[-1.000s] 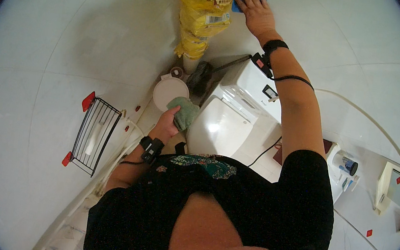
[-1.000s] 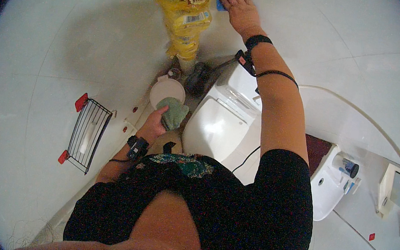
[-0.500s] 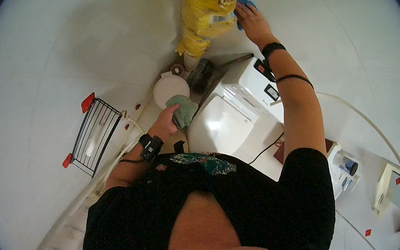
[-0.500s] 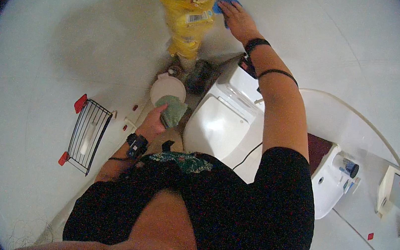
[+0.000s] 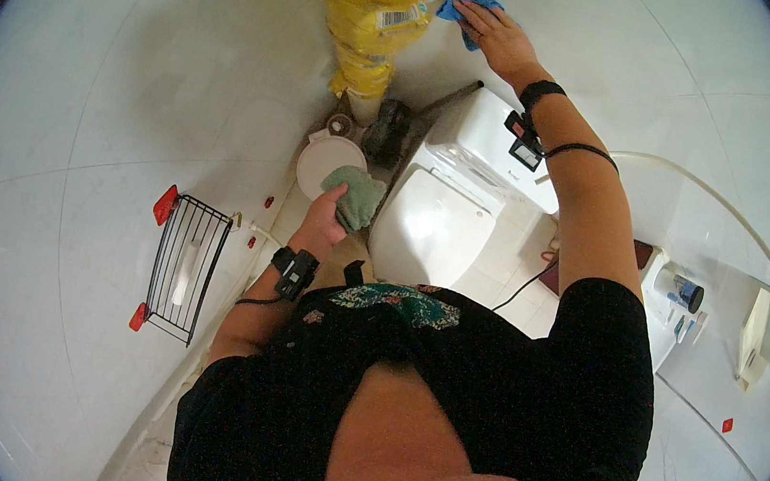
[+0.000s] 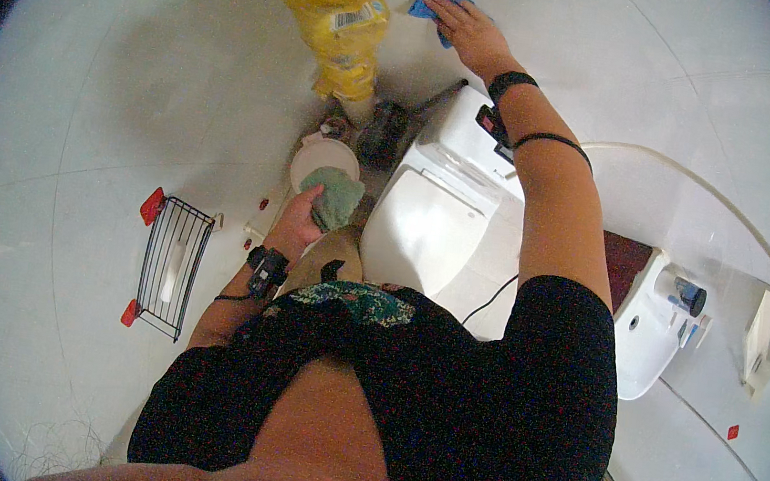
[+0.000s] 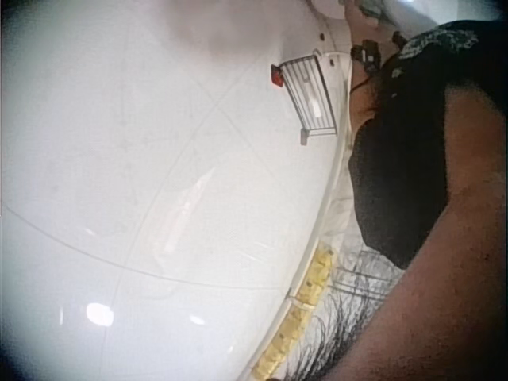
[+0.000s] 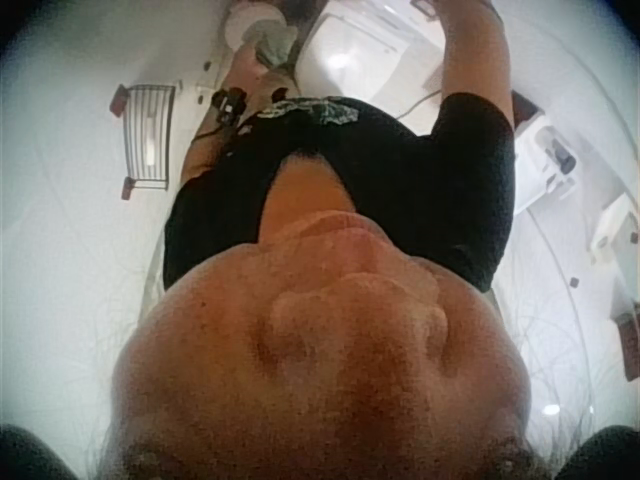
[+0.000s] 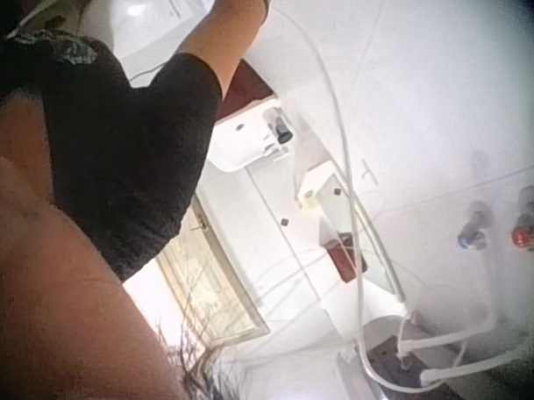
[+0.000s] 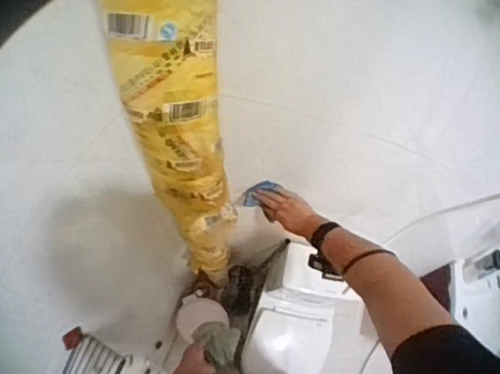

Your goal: The person wipes the tiled bathroom walls with a blue cloth in the right hand and a green cloth in the left hand, moving around the toilet and sink. The person alternates between the two cloths while cleaning different wall sections.

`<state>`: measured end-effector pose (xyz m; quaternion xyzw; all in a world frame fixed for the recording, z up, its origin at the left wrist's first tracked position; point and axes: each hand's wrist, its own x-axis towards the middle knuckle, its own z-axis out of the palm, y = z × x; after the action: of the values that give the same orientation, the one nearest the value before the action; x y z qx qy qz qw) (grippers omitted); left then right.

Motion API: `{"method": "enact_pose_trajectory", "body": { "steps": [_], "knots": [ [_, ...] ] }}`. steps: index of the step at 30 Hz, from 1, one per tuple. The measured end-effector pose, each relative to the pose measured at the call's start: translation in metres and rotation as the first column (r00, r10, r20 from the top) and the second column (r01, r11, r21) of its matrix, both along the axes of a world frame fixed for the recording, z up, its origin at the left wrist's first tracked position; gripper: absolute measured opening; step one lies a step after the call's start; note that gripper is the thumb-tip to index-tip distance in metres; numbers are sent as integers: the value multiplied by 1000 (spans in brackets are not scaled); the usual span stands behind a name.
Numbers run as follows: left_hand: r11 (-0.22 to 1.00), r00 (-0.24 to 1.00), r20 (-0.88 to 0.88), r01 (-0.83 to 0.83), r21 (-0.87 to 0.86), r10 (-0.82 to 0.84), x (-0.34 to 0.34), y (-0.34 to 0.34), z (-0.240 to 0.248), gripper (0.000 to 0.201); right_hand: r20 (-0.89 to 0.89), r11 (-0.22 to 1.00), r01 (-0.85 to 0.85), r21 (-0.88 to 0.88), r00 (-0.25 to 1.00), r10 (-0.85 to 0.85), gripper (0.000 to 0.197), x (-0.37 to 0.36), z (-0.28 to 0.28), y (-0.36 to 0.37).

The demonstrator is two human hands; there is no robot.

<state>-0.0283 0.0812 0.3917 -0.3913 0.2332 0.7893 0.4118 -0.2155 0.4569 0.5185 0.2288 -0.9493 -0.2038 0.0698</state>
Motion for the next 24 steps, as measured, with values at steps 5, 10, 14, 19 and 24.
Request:
{"method": "enact_pose_trajectory", "body": {
  "steps": [5,10,14,19,24],
  "knots": [
    [998,1000,25,1,-58,0,11,7,1,42,65,998,55,27,996,-57,46,35,-8,32],
    [1000,1000,4,9,-7,-9,20,11,0,42,65,996,82,45,994,-85,47,73,-14,60],
    [1000,1000,-18,14,-22,-15,23,11,-8,41,77,991,49,126,995,-59,47,87,-10,73],
    [1000,1000,14,4,-8,-4,24,12,-16,41,73,996,85,9,994,-86,48,57,9,47],
    [998,999,33,28,-61,-26,19,12,-2,40,-103,999,25,32,994,-21,50,1,34,-4]
  ]
}}
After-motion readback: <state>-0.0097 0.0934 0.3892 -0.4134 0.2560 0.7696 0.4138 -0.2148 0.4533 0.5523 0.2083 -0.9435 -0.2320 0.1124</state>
